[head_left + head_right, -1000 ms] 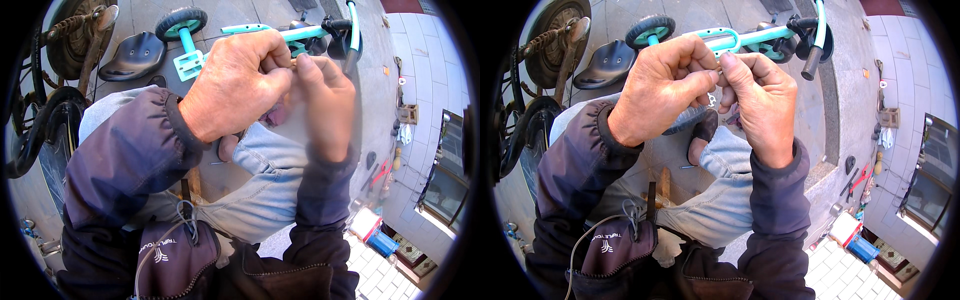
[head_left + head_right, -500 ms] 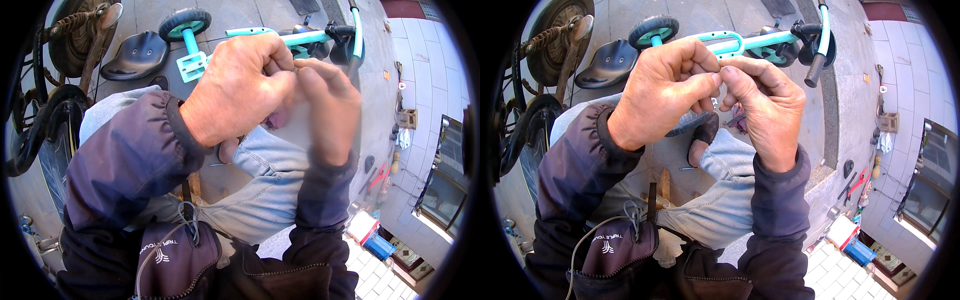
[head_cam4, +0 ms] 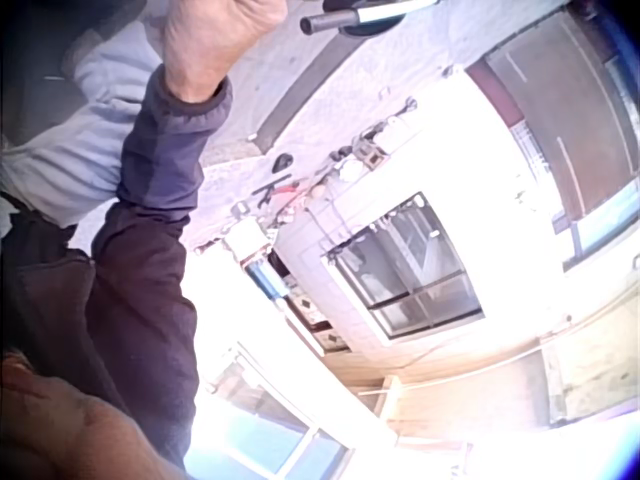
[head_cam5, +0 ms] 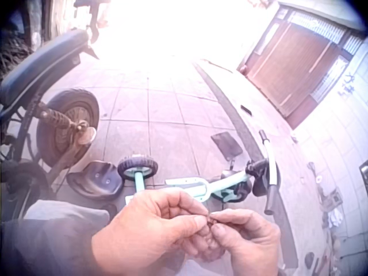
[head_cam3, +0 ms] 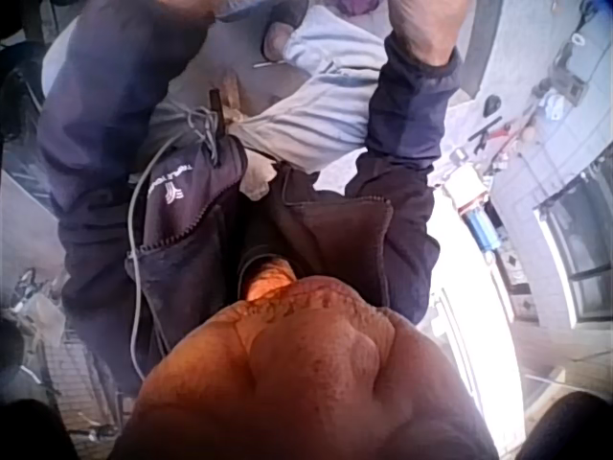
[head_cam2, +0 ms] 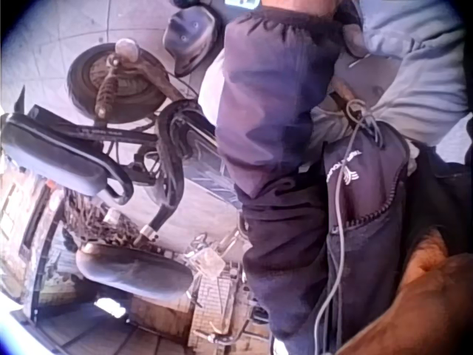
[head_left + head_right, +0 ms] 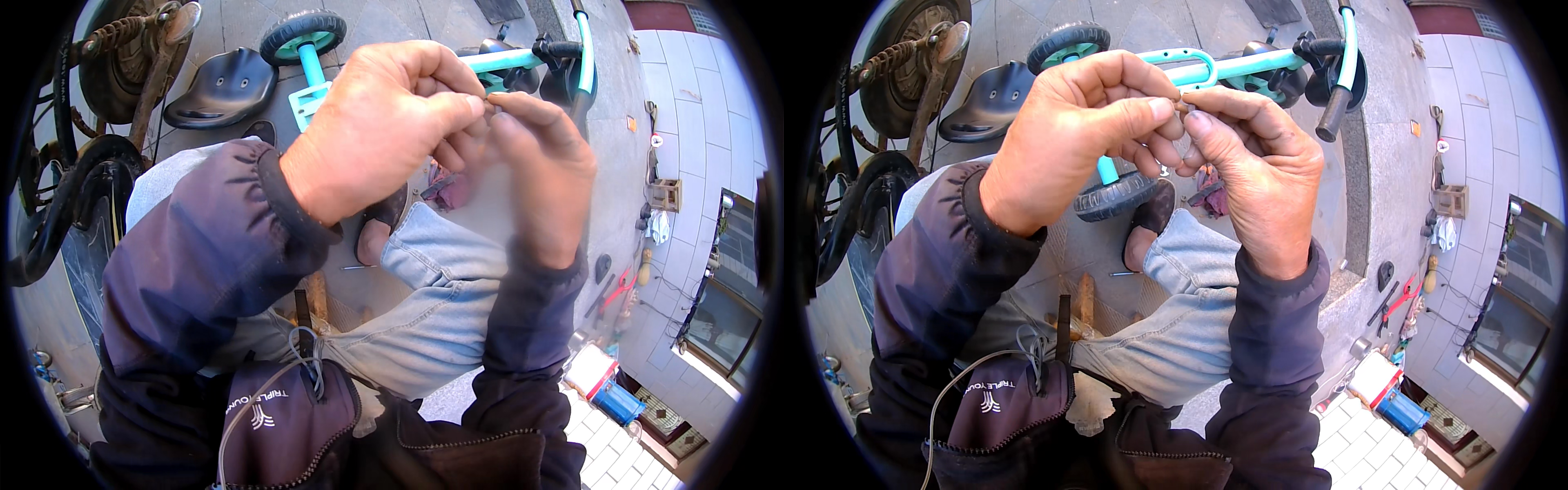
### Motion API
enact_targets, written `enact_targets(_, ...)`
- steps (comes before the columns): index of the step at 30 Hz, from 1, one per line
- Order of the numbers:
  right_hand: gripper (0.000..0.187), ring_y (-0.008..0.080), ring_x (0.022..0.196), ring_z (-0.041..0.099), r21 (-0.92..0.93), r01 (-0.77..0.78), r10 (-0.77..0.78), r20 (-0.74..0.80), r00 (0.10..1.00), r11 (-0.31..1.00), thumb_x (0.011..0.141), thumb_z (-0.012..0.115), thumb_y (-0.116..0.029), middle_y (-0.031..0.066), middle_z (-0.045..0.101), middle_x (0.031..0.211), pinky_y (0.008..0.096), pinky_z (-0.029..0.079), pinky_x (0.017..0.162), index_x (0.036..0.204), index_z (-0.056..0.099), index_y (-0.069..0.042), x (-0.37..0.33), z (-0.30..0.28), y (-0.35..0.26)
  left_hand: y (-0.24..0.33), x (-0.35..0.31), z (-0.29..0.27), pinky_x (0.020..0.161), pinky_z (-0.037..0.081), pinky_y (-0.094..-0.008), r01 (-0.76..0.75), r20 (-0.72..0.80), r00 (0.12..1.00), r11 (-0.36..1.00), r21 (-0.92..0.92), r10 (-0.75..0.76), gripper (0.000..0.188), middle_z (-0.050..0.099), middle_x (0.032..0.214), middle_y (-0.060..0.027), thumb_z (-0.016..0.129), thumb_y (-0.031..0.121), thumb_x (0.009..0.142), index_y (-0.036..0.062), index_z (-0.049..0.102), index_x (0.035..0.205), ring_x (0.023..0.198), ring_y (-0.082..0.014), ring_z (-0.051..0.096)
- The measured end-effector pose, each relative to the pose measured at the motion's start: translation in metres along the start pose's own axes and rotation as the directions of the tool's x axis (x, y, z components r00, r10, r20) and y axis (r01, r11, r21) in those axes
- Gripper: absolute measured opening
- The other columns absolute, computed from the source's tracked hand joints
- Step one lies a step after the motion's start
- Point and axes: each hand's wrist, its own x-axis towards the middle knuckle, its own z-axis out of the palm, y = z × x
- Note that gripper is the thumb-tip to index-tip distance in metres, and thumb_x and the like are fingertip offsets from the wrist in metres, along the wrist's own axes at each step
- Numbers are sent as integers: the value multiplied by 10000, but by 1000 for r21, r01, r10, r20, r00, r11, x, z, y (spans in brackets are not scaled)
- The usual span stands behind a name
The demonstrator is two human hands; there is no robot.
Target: The person sits on the floor and uses a cloth to wipe and clean the frame and handlebars of a light blue tricycle. The person scrubs the metal frame and wipes the plastic handlebars with a dark cloth.
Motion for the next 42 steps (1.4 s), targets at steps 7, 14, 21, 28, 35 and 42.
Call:
enact_targets(7,185,85,737,651,20,21,-22,13,1000,1000,891,683,0,89,714,922,206,543,652,1076,690,12,-2,-1,1,2,1,-7,710,581,-259,196,60,980,962,-191,-188,212,686,920,-114,614,154,962,-14,631,1091,813,-176,707)
enact_targets(14,186,91,723,649,-14,62,-62,8,998,998,895,682,-8,93,713,927,216,551,645,1080,689,9,-1,-3,3,3,-1,-5,722,587,-260,254,76,967,937,-240,-242,207,686,936,-119,614,144,962,-18,628,1089,814,-177,707)
enact_targets(21,186,103,708,645,24,19,-17,-43,999,1000,902,673,-11,107,709,932,245,570,623,1085,683,15,-2,-2,1,3,0,-5,709,585,-269,179,37,984,962,-206,-175,191,685,938,-126,621,127,952,-16,629,1079,798,-173,703)
enact_targets(28,195,101,715,649,-10,41,-41,3,999,999,897,675,-4,105,709,934,240,573,632,1090,681,19,-2,-3,2,4,-1,-5,694,581,-259,134,21,991,987,-88,-133,185,691,932,-113,639,120,936,-15,639,1062,788,-164,704)
enact_targets(35,200,98,725,650,-27,55,-55,12,998,998,892,680,-1,105,710,938,229,569,638,1090,683,22,-2,-3,2,5,-1,-3,683,580,-249,108,6,994,994,-16,-108,186,695,934,-107,644,126,933,-13,642,1057,780,-156,705)
enact_targets(42,199,96,725,646,-39,73,-72,13,997,997,889,688,-12,101,709,931,229,564,634,1085,686,23,-2,-2,3,6,-2,-3,677,580,-248,100,10,995,995,-1,-100,182,698,940,-108,645,135,934,-10,646,1043,781,-153,706)
